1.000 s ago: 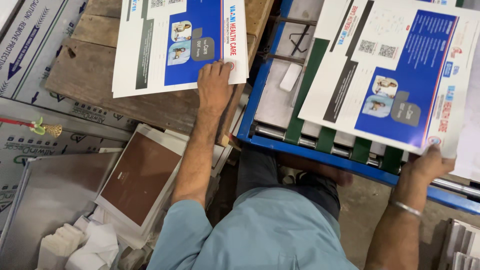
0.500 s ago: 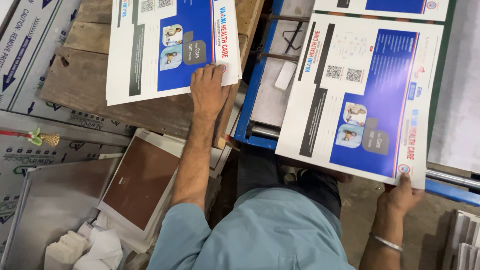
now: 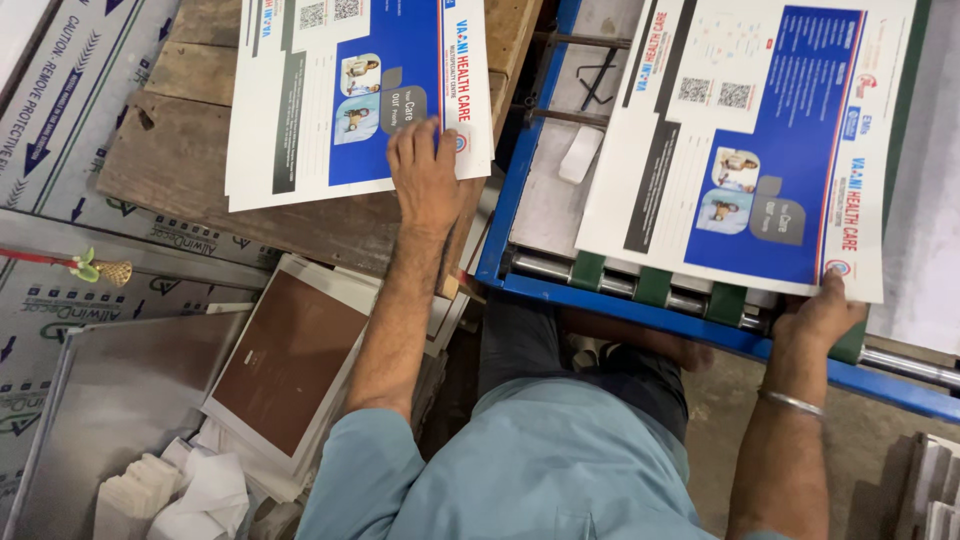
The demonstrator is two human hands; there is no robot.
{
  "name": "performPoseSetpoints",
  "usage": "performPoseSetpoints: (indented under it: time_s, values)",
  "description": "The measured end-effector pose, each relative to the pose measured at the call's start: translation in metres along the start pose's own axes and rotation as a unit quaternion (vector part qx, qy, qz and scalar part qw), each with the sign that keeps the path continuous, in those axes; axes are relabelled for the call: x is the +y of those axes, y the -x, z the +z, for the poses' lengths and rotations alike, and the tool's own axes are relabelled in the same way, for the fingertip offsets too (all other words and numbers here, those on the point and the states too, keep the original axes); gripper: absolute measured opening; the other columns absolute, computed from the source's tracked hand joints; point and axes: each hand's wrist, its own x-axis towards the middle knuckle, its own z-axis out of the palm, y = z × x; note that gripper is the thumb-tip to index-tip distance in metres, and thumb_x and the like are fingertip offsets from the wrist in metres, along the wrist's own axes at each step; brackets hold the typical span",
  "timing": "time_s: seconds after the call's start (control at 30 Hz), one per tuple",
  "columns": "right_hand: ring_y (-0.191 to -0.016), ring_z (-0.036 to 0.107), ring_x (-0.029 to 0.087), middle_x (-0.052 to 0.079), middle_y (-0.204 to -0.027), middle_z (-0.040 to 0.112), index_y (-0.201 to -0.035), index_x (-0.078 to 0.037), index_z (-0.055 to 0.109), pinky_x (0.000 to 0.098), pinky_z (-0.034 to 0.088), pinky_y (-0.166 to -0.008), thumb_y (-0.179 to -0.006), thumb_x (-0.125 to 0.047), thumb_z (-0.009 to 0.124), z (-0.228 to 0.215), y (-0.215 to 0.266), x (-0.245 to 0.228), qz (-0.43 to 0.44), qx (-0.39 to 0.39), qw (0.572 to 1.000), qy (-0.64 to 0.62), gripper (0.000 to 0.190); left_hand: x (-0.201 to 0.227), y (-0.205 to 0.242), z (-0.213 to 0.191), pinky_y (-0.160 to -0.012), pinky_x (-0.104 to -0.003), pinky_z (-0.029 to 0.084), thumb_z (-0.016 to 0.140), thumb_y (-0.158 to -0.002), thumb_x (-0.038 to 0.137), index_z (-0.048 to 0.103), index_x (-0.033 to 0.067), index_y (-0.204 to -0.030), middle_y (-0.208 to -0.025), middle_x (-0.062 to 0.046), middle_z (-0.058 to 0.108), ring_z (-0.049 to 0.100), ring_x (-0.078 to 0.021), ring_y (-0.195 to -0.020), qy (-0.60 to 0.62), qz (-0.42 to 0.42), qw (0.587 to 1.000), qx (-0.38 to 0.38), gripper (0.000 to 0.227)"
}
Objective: The person repeatedly picks up a book from a stack on a wooden table and places it onto a blue conveyor belt. The person then uses both hands to push the book through the rollers of the conveyor belt. This process is repeated continuously for the duration of the video.
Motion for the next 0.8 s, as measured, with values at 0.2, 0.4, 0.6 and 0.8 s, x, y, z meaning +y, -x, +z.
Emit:
performPoseSetpoints:
  time_s: [0.2, 0.4, 0.6, 0.8]
  values:
    - [-0.104, 0.078, 0.035, 0.023, -0.125, 0.068, -0.137, 0.006, 0.051, 0.0477, 0.072, -0.087, -0.111, -0.009, 0.05, -0.016, -0.013, -0.003, 0.104, -0.048, 0.991, 0.065, 0.031, -0.003, 0.004, 0.01, -0.103, -0.051, 0.043, 0.079, -0.09, 0.034, 0.065, 0.0009, -0.127, -0.126, -0.02, 0.065, 0.058, -0.0374, -0.123, 0.017, -0.045, 0.995, -0.089, 0.051]
    - [-0.103, 0.075, 0.038, 0.027, -0.12, 0.065, -0.133, 0.009, 0.046, 0.0472, 0.069, -0.087, -0.112, -0.012, 0.054, -0.026, 0.018, -0.002, 0.117, -0.064, 0.987, 0.088, 0.03, -0.021, 0.002, -0.007, -0.102, -0.05, 0.044, 0.077, -0.085, 0.025, 0.064, 0.0021, -0.134, -0.131, -0.019, 0.066, 0.059, -0.0361, -0.124, 0.057, -0.03, 0.983, -0.171, 0.055]
    - [-0.106, 0.072, 0.036, 0.025, -0.124, 0.064, -0.139, 0.009, 0.05, 0.0415, 0.066, -0.089, -0.111, -0.013, 0.056, 0.031, 0.065, -0.026, 0.129, -0.165, 0.972, 0.106, 0.037, -0.049, -0.023, -0.034, -0.107, -0.044, 0.05, 0.068, -0.103, 0.022, 0.069, 0.009, -0.133, -0.13, -0.013, 0.071, 0.065, -0.0323, -0.123, 0.256, -0.21, 0.927, -0.177, 0.033]
    - [-0.112, 0.07, 0.032, 0.021, -0.131, 0.065, -0.141, 0.007, 0.052, 0.0417, 0.061, -0.094, -0.106, -0.022, 0.057, 0.135, 0.131, -0.025, 0.166, -0.407, 0.885, 0.151, 0.046, 0.065, -0.032, -0.018, -0.101, -0.054, 0.044, 0.066, -0.089, 0.011, 0.069, 0.0042, -0.126, -0.121, -0.016, 0.07, 0.061, -0.037, -0.116, 0.145, -0.077, 0.956, -0.243, 0.038]
